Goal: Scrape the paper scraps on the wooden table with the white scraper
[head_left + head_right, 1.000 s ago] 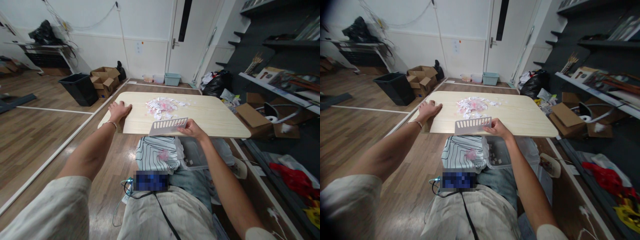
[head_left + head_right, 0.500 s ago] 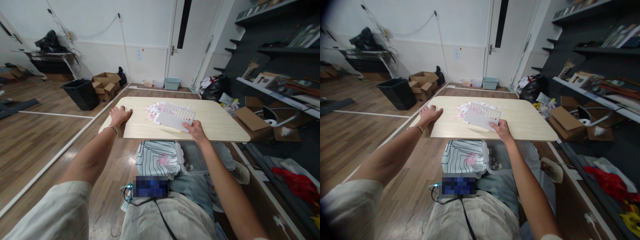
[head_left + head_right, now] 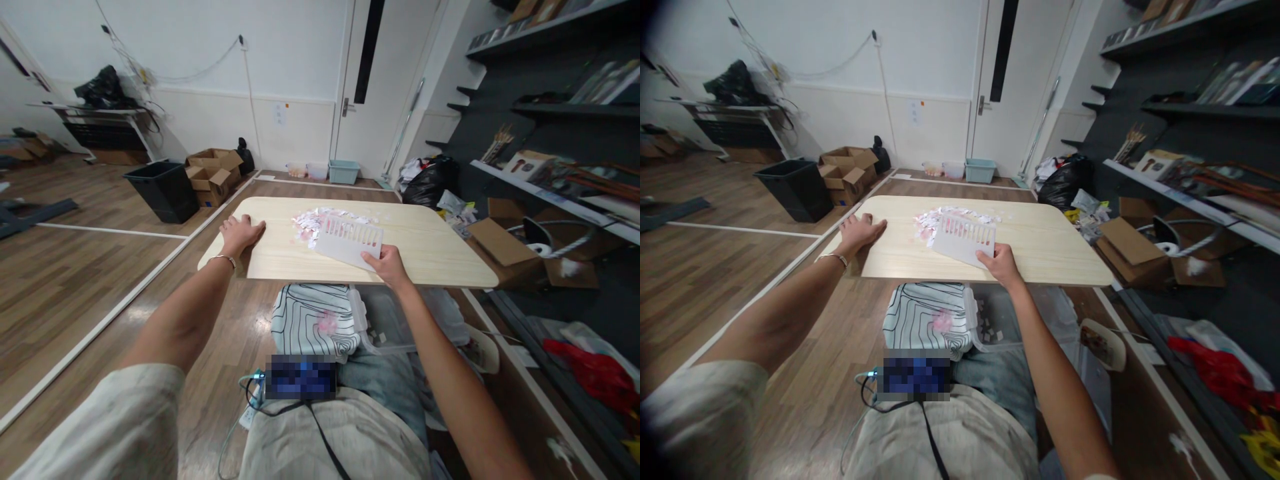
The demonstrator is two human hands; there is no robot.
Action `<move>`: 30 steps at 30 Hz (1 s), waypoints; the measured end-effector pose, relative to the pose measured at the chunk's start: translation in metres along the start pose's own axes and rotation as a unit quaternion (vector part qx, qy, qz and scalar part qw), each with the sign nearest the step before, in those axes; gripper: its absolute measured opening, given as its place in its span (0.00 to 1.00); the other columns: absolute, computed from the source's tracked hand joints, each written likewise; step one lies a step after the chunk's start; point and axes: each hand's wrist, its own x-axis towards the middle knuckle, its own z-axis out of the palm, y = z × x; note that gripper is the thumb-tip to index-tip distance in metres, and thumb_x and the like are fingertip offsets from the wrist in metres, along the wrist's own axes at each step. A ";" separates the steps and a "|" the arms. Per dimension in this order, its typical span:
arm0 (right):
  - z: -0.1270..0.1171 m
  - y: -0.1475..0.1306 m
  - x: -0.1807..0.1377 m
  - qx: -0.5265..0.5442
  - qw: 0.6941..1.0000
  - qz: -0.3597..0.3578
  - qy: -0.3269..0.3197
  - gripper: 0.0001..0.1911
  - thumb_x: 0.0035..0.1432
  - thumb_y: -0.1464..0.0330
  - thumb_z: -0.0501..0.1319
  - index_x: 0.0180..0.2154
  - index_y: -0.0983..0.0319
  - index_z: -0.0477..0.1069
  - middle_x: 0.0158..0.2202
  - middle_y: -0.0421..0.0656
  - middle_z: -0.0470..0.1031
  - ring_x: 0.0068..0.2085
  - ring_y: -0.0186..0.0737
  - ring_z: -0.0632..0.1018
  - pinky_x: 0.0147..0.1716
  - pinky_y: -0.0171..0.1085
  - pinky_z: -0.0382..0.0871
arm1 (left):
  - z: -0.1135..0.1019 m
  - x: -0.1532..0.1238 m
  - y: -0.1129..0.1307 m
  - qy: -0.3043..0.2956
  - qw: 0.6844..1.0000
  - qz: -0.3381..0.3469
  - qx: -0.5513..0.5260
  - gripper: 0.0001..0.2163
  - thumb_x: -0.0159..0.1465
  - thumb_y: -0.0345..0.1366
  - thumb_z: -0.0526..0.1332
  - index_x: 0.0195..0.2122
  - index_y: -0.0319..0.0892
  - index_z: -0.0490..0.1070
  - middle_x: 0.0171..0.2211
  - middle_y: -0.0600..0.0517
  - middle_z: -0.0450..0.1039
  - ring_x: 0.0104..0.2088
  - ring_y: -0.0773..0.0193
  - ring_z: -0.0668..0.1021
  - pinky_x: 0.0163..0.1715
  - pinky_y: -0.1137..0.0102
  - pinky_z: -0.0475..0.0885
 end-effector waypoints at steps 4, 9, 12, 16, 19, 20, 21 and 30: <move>-0.002 -0.001 -0.001 -0.023 0.999 -0.018 -0.013 0.19 0.47 0.52 0.82 0.31 0.60 0.88 0.36 0.50 0.93 0.38 0.57 0.91 0.38 0.47 0.86 | -0.001 0.001 -0.001 -0.006 1.000 -0.001 -0.002 0.44 0.76 0.64 0.49 0.78 0.31 0.74 0.79 0.13 0.69 0.79 0.18 0.72 0.78 0.36 0.64; -0.002 -0.003 -0.002 -0.016 0.999 -0.017 -0.047 0.20 0.48 0.51 0.82 0.32 0.61 0.89 0.37 0.50 0.92 0.36 0.53 0.89 0.37 0.45 0.84 | 0.000 0.002 -0.002 -0.007 1.000 -0.005 -0.008 0.45 0.76 0.64 0.50 0.79 0.33 0.73 0.80 0.14 0.68 0.80 0.19 0.71 0.79 0.36 0.63; -0.003 -0.004 -0.003 -0.014 0.997 -0.015 -0.076 0.22 0.47 0.50 0.84 0.33 0.61 0.90 0.36 0.49 0.92 0.38 0.53 0.89 0.37 0.45 0.84 | 0.001 0.003 -0.002 -0.005 1.000 -0.005 -0.010 0.45 0.76 0.64 0.49 0.79 0.33 0.73 0.80 0.14 0.68 0.80 0.19 0.71 0.78 0.35 0.63; -0.006 -0.004 -0.003 -0.011 0.997 -0.009 -0.077 0.24 0.45 0.48 0.85 0.33 0.61 0.90 0.36 0.48 0.92 0.37 0.52 0.88 0.36 0.43 0.82 | 0.001 0.004 -0.002 -0.007 1.000 -0.007 -0.012 0.45 0.76 0.64 0.50 0.79 0.33 0.73 0.80 0.14 0.68 0.81 0.20 0.71 0.79 0.35 0.63; -0.007 -0.003 -0.002 0.002 0.998 0.000 -0.064 0.25 0.44 0.47 0.85 0.31 0.61 0.89 0.35 0.47 0.91 0.35 0.49 0.86 0.36 0.43 0.81 | 0.000 0.004 -0.001 -0.009 1.000 -0.007 -0.012 0.45 0.76 0.63 0.50 0.80 0.32 0.72 0.80 0.14 0.68 0.81 0.19 0.70 0.79 0.35 0.63; -0.007 -0.002 -0.001 0.008 0.998 0.002 -0.059 0.26 0.43 0.46 0.85 0.31 0.60 0.88 0.34 0.47 0.91 0.35 0.49 0.86 0.35 0.43 0.80 | -0.001 0.004 -0.001 -0.009 1.000 -0.008 -0.011 0.46 0.76 0.63 0.50 0.80 0.31 0.72 0.80 0.14 0.67 0.81 0.19 0.70 0.79 0.35 0.62; -0.008 -0.001 -0.001 0.012 0.998 0.004 -0.057 0.26 0.43 0.46 0.86 0.31 0.60 0.88 0.34 0.46 0.91 0.35 0.49 0.85 0.36 0.43 0.80 | -0.001 0.004 -0.001 -0.010 1.000 -0.008 -0.011 0.46 0.76 0.64 0.50 0.80 0.31 0.72 0.80 0.14 0.67 0.81 0.19 0.70 0.79 0.34 0.62; -0.013 0.008 0.011 0.079 0.994 0.035 -0.069 0.35 0.36 0.41 0.91 0.36 0.59 0.90 0.41 0.50 0.93 0.47 0.59 0.91 0.52 0.54 0.88 | 0.003 0.006 -0.003 -0.009 1.000 -0.007 -0.010 0.45 0.76 0.64 0.49 0.80 0.33 0.72 0.81 0.15 0.66 0.81 0.19 0.70 0.79 0.33 0.62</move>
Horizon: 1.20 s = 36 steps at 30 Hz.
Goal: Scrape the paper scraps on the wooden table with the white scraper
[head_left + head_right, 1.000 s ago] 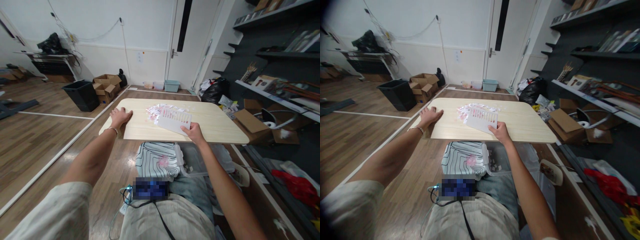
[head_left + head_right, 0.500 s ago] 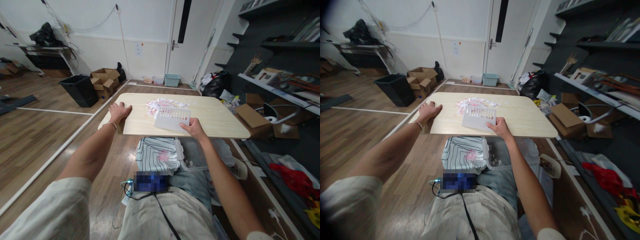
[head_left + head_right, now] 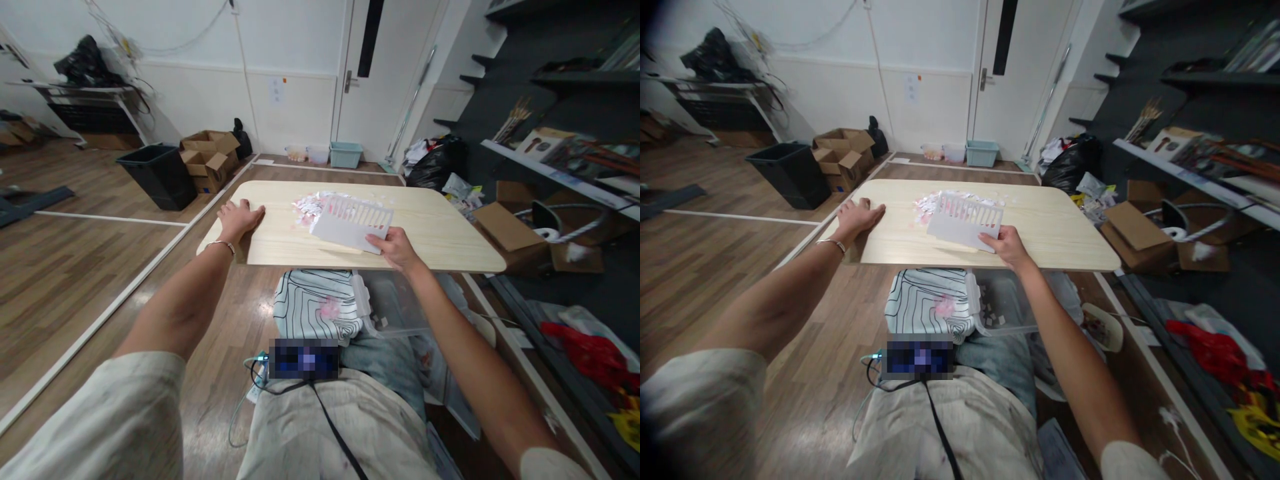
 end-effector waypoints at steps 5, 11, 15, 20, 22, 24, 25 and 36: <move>-0.026 -0.002 0.004 0.003 1.000 -0.001 0.029 0.36 0.32 0.42 0.93 0.36 0.58 0.89 0.40 0.48 0.94 0.45 0.56 0.92 0.55 0.53 0.88 | 0.001 0.001 -0.001 -0.008 1.000 0.003 0.002 0.46 0.76 0.64 0.49 0.81 0.32 0.71 0.83 0.14 0.64 0.82 0.18 0.69 0.79 0.32 0.61; -0.043 0.003 -0.005 0.037 0.993 -0.018 0.112 0.38 0.29 0.42 0.94 0.36 0.56 0.87 0.42 0.47 0.94 0.48 0.58 0.93 0.62 0.58 0.88 | 0.000 0.002 0.000 -0.010 1.000 0.000 0.003 0.46 0.76 0.65 0.49 0.81 0.32 0.71 0.83 0.14 0.64 0.82 0.18 0.68 0.80 0.33 0.60; -0.040 0.005 -0.008 0.067 0.989 -0.022 0.129 0.40 0.30 0.42 0.94 0.39 0.56 0.87 0.46 0.48 0.95 0.51 0.57 0.93 0.64 0.57 0.89 | 0.000 0.001 0.000 -0.005 1.000 0.001 0.002 0.45 0.77 0.64 0.50 0.80 0.33 0.72 0.82 0.14 0.66 0.81 0.18 0.70 0.79 0.33 0.62; -0.040 0.005 -0.010 0.052 0.993 0.002 0.107 0.42 0.33 0.39 0.92 0.42 0.58 0.89 0.46 0.49 0.95 0.47 0.58 0.93 0.49 0.56 0.94 | -0.002 -0.004 0.002 0.008 1.000 0.008 0.008 0.42 0.78 0.63 0.50 0.78 0.34 0.74 0.80 0.14 0.68 0.80 0.18 0.71 0.77 0.34 0.64; -0.041 0.006 -0.011 0.028 0.995 -0.001 0.094 0.42 0.33 0.37 0.92 0.40 0.59 0.90 0.44 0.49 0.95 0.45 0.58 0.93 0.50 0.56 0.93 | -0.002 -0.006 0.003 0.007 1.000 0.011 0.010 0.42 0.78 0.62 0.50 0.78 0.33 0.74 0.80 0.14 0.68 0.81 0.18 0.70 0.77 0.35 0.64; -0.042 0.007 -0.011 0.004 0.996 -0.008 0.085 0.41 0.32 0.37 0.92 0.38 0.59 0.90 0.43 0.49 0.95 0.45 0.57 0.93 0.53 0.55 0.92 | -0.003 -0.007 0.003 0.004 1.000 0.010 0.010 0.43 0.77 0.62 0.49 0.78 0.31 0.74 0.80 0.13 0.68 0.81 0.19 0.70 0.78 0.37 0.64; -0.042 0.008 -0.011 -0.003 0.996 -0.010 0.084 0.41 0.32 0.36 0.92 0.37 0.59 0.91 0.43 0.49 0.95 0.45 0.57 0.93 0.54 0.55 0.92 | -0.003 -0.007 0.003 0.003 1.000 0.009 0.010 0.43 0.77 0.62 0.49 0.78 0.31 0.73 0.80 0.13 0.67 0.81 0.19 0.70 0.78 0.38 0.64; -0.039 0.007 -0.014 -0.054 0.995 -0.028 0.080 0.37 0.42 0.36 0.89 0.39 0.59 0.92 0.45 0.51 0.95 0.48 0.63 0.93 0.55 0.59 0.92 | 0.000 -0.004 0.002 0.011 1.000 0.011 0.014 0.43 0.77 0.62 0.49 0.77 0.32 0.75 0.79 0.14 0.69 0.80 0.18 0.72 0.77 0.36 0.64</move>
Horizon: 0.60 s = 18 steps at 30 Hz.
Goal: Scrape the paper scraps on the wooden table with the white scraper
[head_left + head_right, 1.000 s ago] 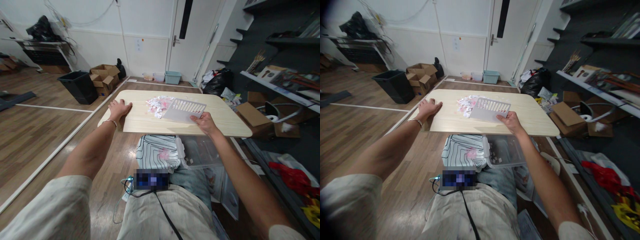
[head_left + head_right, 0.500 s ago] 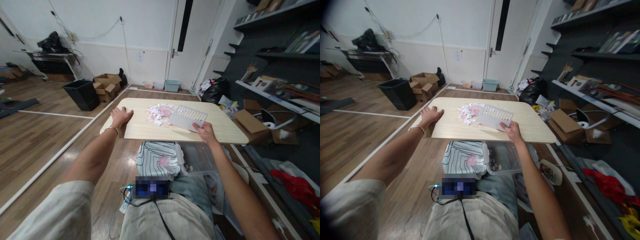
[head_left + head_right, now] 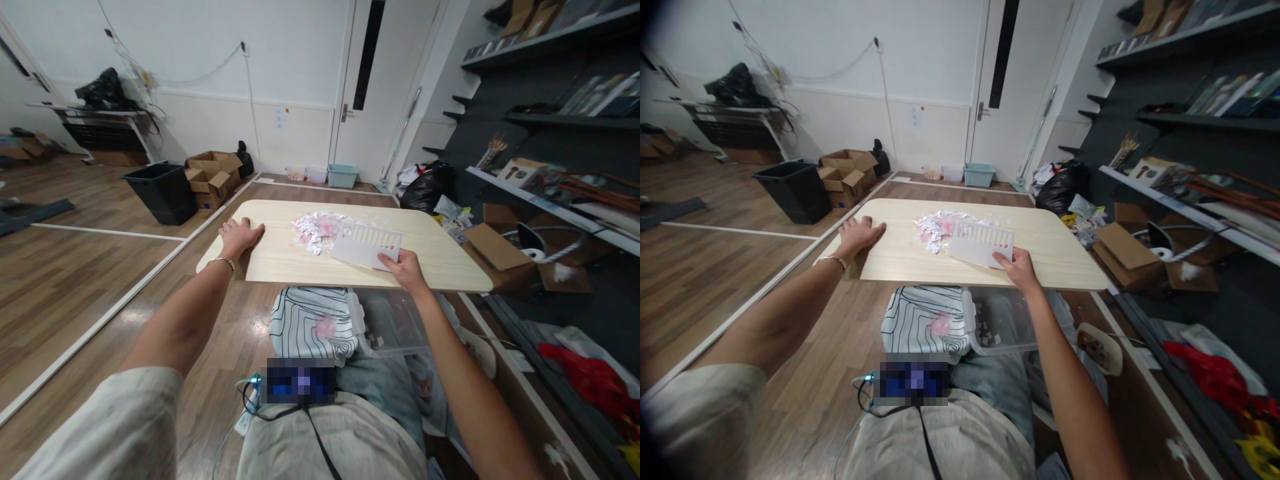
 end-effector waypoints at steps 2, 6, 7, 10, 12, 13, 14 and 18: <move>0.000 -0.002 0.000 -0.012 1.000 -0.013 -0.001 0.37 0.43 0.36 0.88 0.39 0.59 0.92 0.46 0.52 0.95 0.49 0.64 0.93 0.58 0.60 0.90 | 0.000 -0.001 0.000 0.002 1.000 0.000 -0.002 0.43 0.77 0.62 0.48 0.77 0.31 0.75 0.79 0.13 0.69 0.80 0.19 0.72 0.77 0.37 0.64; -0.003 -0.005 0.000 -0.016 1.000 -0.011 -0.023 0.36 0.45 0.36 0.87 0.39 0.59 0.91 0.46 0.52 0.95 0.48 0.62 0.93 0.58 0.58 0.89 | 0.000 -0.001 0.000 -0.001 1.000 -0.003 -0.001 0.42 0.78 0.61 0.48 0.77 0.31 0.75 0.79 0.13 0.68 0.80 0.19 0.71 0.78 0.37 0.64; -0.004 -0.005 0.000 -0.014 0.999 -0.009 -0.032 0.36 0.44 0.37 0.88 0.39 0.59 0.91 0.45 0.51 0.95 0.47 0.61 0.93 0.57 0.57 0.89 | 0.000 -0.001 0.000 0.000 1.000 -0.003 -0.002 0.42 0.78 0.61 0.48 0.77 0.31 0.75 0.80 0.13 0.68 0.80 0.19 0.71 0.78 0.36 0.64; -0.005 -0.007 -0.001 0.011 0.999 0.000 -0.044 0.35 0.42 0.39 0.90 0.38 0.59 0.90 0.42 0.49 0.94 0.46 0.59 0.92 0.55 0.55 0.89 | 0.000 -0.001 0.000 0.003 1.000 -0.003 -0.005 0.43 0.77 0.62 0.48 0.77 0.31 0.74 0.80 0.13 0.67 0.80 0.19 0.71 0.78 0.36 0.64; -0.005 -0.008 -0.002 0.041 0.999 0.012 -0.034 0.35 0.41 0.39 0.90 0.39 0.58 0.90 0.42 0.49 0.94 0.45 0.59 0.92 0.52 0.54 0.90 | 0.000 -0.001 0.000 0.001 1.000 -0.003 -0.004 0.43 0.77 0.62 0.49 0.77 0.31 0.74 0.80 0.14 0.68 0.80 0.19 0.71 0.78 0.36 0.64; -0.005 -0.008 -0.002 0.053 0.998 0.018 -0.027 0.35 0.40 0.39 0.90 0.40 0.58 0.90 0.43 0.48 0.94 0.45 0.58 0.92 0.50 0.53 0.90 | 0.000 -0.001 0.000 0.001 1.000 -0.004 -0.003 0.43 0.77 0.62 0.49 0.77 0.31 0.74 0.79 0.14 0.68 0.80 0.19 0.71 0.78 0.36 0.64; -0.005 -0.008 -0.002 0.059 0.998 0.023 -0.021 0.35 0.40 0.40 0.90 0.40 0.58 0.90 0.42 0.48 0.94 0.45 0.58 0.92 0.49 0.53 0.89 | 0.000 -0.001 0.000 0.001 1.000 -0.004 -0.002 0.43 0.77 0.62 0.49 0.77 0.31 0.74 0.79 0.14 0.68 0.80 0.20 0.71 0.78 0.36 0.64; -0.005 -0.004 -0.001 0.056 0.998 0.025 0.003 0.32 0.38 0.44 0.90 0.36 0.58 0.88 0.39 0.47 0.93 0.42 0.57 0.91 0.45 0.49 0.87 | 0.000 -0.001 0.000 0.000 1.000 -0.006 0.000 0.43 0.77 0.62 0.49 0.78 0.32 0.74 0.79 0.15 0.68 0.80 0.20 0.71 0.78 0.37 0.64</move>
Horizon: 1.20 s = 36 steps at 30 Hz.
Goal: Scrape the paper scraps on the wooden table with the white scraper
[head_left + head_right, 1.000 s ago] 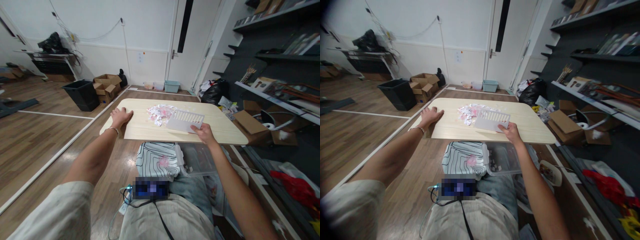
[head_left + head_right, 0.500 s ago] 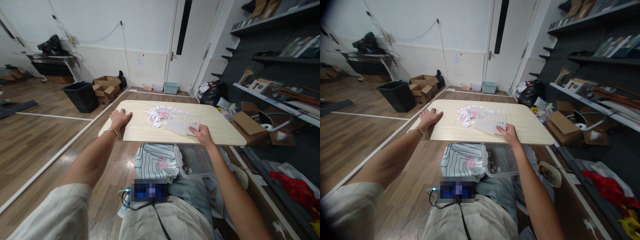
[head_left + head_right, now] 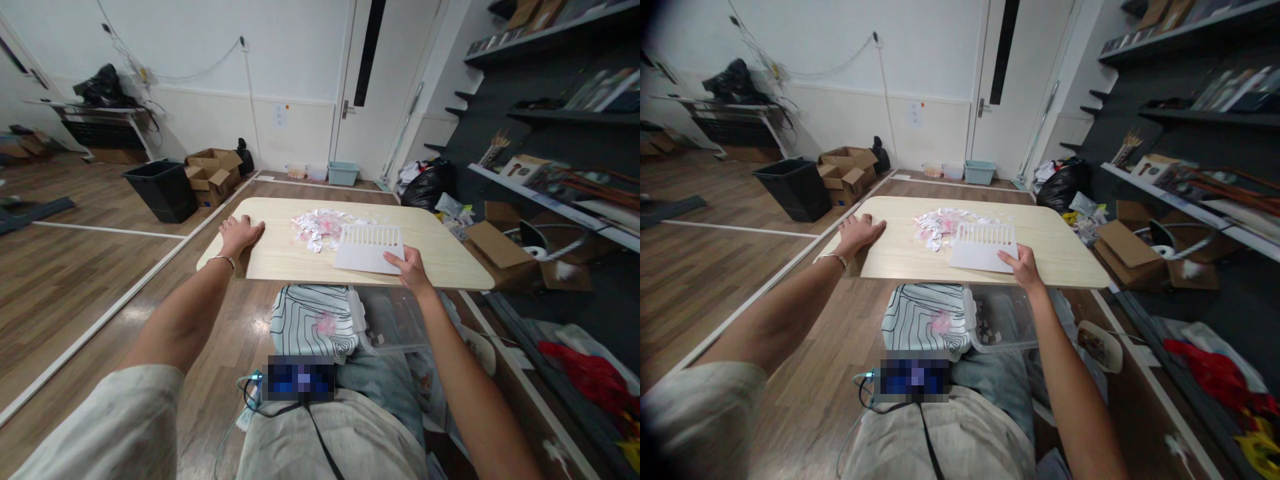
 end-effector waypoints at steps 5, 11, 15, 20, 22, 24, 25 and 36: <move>-0.002 0.008 0.005 -0.024 0.996 -0.036 0.080 0.29 0.39 0.45 0.87 0.31 0.57 0.83 0.32 0.43 0.88 0.32 0.47 0.84 0.36 0.45 0.81 | 0.000 0.000 0.000 -0.001 1.000 -0.002 -0.006 0.42 0.78 0.61 0.49 0.78 0.33 0.74 0.80 0.16 0.68 0.81 0.20 0.71 0.78 0.36 0.63; 0.000 0.009 0.004 -0.041 0.997 -0.028 0.067 0.27 0.39 0.47 0.86 0.31 0.58 0.83 0.31 0.42 0.87 0.32 0.45 0.82 0.36 0.44 0.80 | -0.002 0.001 0.000 -0.003 1.000 0.000 -0.008 0.43 0.76 0.62 0.49 0.78 0.32 0.74 0.79 0.14 0.69 0.79 0.18 0.72 0.77 0.34 0.64; 0.001 0.006 0.002 -0.040 0.998 -0.022 0.052 0.27 0.40 0.47 0.86 0.31 0.58 0.82 0.31 0.42 0.87 0.33 0.46 0.83 0.37 0.44 0.81 | -0.003 0.000 0.001 -0.007 1.000 0.000 -0.004 0.44 0.76 0.63 0.49 0.78 0.32 0.74 0.79 0.14 0.69 0.79 0.18 0.72 0.77 0.35 0.64; 0.000 0.005 0.001 -0.033 0.998 -0.020 0.050 0.28 0.40 0.45 0.86 0.31 0.58 0.83 0.32 0.44 0.88 0.34 0.48 0.85 0.38 0.45 0.83 | -0.002 0.001 0.000 -0.006 1.000 -0.002 -0.004 0.43 0.77 0.63 0.49 0.78 0.33 0.74 0.79 0.14 0.69 0.79 0.19 0.72 0.78 0.36 0.64; 0.000 0.004 0.001 -0.037 0.998 -0.017 0.038 0.30 0.40 0.44 0.87 0.32 0.58 0.84 0.33 0.45 0.89 0.36 0.50 0.86 0.39 0.46 0.84 | -0.001 0.002 0.000 -0.007 1.000 -0.002 -0.005 0.43 0.77 0.63 0.49 0.78 0.33 0.74 0.79 0.14 0.69 0.79 0.19 0.72 0.78 0.36 0.64; 0.001 0.003 0.001 -0.041 0.999 -0.016 0.026 0.31 0.40 0.42 0.87 0.33 0.58 0.85 0.34 0.45 0.89 0.38 0.52 0.87 0.41 0.47 0.85 | 0.000 0.002 -0.001 -0.006 1.000 -0.002 -0.008 0.43 0.77 0.63 0.49 0.78 0.33 0.74 0.79 0.14 0.69 0.79 0.19 0.72 0.78 0.35 0.63; 0.001 0.003 0.001 -0.042 0.999 -0.017 0.021 0.31 0.40 0.42 0.87 0.33 0.58 0.85 0.34 0.45 0.90 0.38 0.53 0.88 0.42 0.48 0.85 | 0.000 0.003 -0.001 -0.005 1.000 -0.002 -0.009 0.43 0.77 0.63 0.49 0.78 0.33 0.74 0.79 0.14 0.69 0.79 0.19 0.72 0.78 0.35 0.63; 0.003 0.000 0.001 -0.041 0.999 -0.021 0.019 0.30 0.40 0.43 0.86 0.33 0.58 0.85 0.34 0.44 0.89 0.37 0.50 0.86 0.43 0.47 0.83 | 0.001 0.003 -0.002 -0.005 1.000 -0.002 -0.010 0.44 0.77 0.63 0.49 0.79 0.32 0.74 0.80 0.15 0.68 0.80 0.19 0.71 0.78 0.36 0.63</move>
